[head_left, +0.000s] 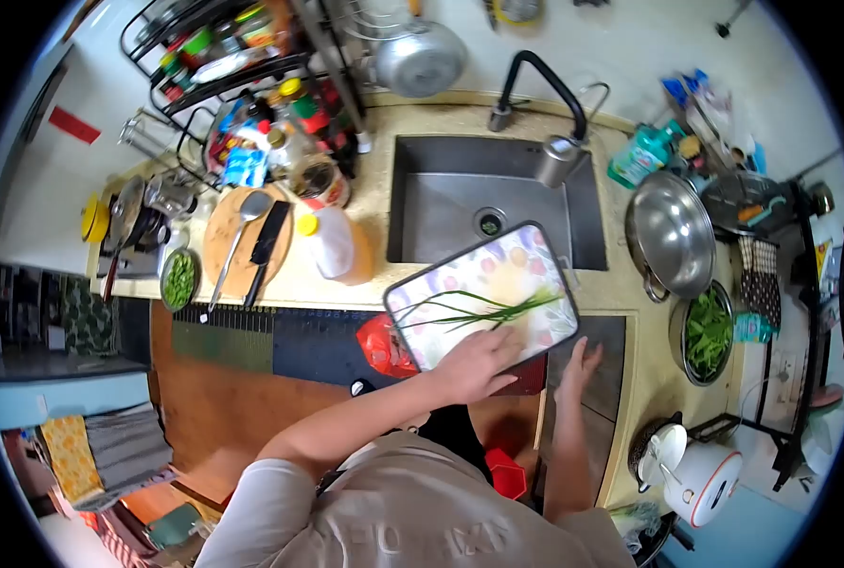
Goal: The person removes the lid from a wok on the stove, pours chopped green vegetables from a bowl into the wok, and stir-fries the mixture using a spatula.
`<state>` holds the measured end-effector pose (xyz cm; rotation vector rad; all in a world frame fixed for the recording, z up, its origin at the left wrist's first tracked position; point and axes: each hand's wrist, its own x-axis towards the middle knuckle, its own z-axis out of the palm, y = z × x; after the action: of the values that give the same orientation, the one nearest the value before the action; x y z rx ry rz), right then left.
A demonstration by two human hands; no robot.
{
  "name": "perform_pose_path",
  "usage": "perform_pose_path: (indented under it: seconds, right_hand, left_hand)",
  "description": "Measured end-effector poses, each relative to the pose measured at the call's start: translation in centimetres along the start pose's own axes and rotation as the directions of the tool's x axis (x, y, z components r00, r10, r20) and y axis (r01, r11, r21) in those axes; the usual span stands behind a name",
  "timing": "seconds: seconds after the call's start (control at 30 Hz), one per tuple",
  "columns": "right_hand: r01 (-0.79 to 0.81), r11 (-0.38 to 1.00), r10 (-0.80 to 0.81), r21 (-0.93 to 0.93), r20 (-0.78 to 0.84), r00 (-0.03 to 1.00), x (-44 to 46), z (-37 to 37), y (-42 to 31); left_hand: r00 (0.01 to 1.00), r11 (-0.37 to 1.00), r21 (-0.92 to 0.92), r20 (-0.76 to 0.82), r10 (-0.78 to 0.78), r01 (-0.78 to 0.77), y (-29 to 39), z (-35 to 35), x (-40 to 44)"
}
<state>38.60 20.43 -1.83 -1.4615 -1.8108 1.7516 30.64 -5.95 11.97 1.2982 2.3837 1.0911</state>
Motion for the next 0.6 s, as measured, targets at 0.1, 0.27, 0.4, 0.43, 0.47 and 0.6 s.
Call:
perform_pose_path:
  seconds: [0.1,0.27,0.4,0.43,0.47,0.6]
  right_hand:
    - [-0.475,0.836,0.352,0.273,0.398,0.847,1.7,3.1,3.8]
    - [-0.129,0.898,0.185,0.42,-0.096,0.978,1.6,7.6,3.9]
    - [-0.078,0.85,0.126,0.521,-0.059,0.99,1.5,8.5,3.2]
    - [-0.059,0.856,0.112,0.513,-0.073,0.991,2.1,8.4,4.4]
    - [-0.043,0.864,0.098,0.502,-0.083,0.992,3.1,8.0,5.7]
    - [-0.109,0.887,0.166,0.45,-0.089,0.982,4.1,9.0,4.8]
  left_hand:
    - [0.959,0.969,0.042,-0.164,-0.233,0.242,-2.8,-1.1,-7.3]
    - [0.859,0.88,-0.217,-0.214,-0.465,0.423,-6.4,-2.9,-16.4]
    - [0.813,0.83,-0.184,-0.177,-0.556,0.527,-7.7,-4.2,-23.0]
    - [0.788,0.804,-0.184,-0.165,-0.593,0.566,-7.8,-4.2,-24.9]
    - [0.778,0.788,-0.191,-0.137,-0.612,0.586,-7.7,-4.1,-26.8]
    - [0.724,0.729,-0.22,-0.119,-0.68,0.649,-6.4,-4.7,-31.1]
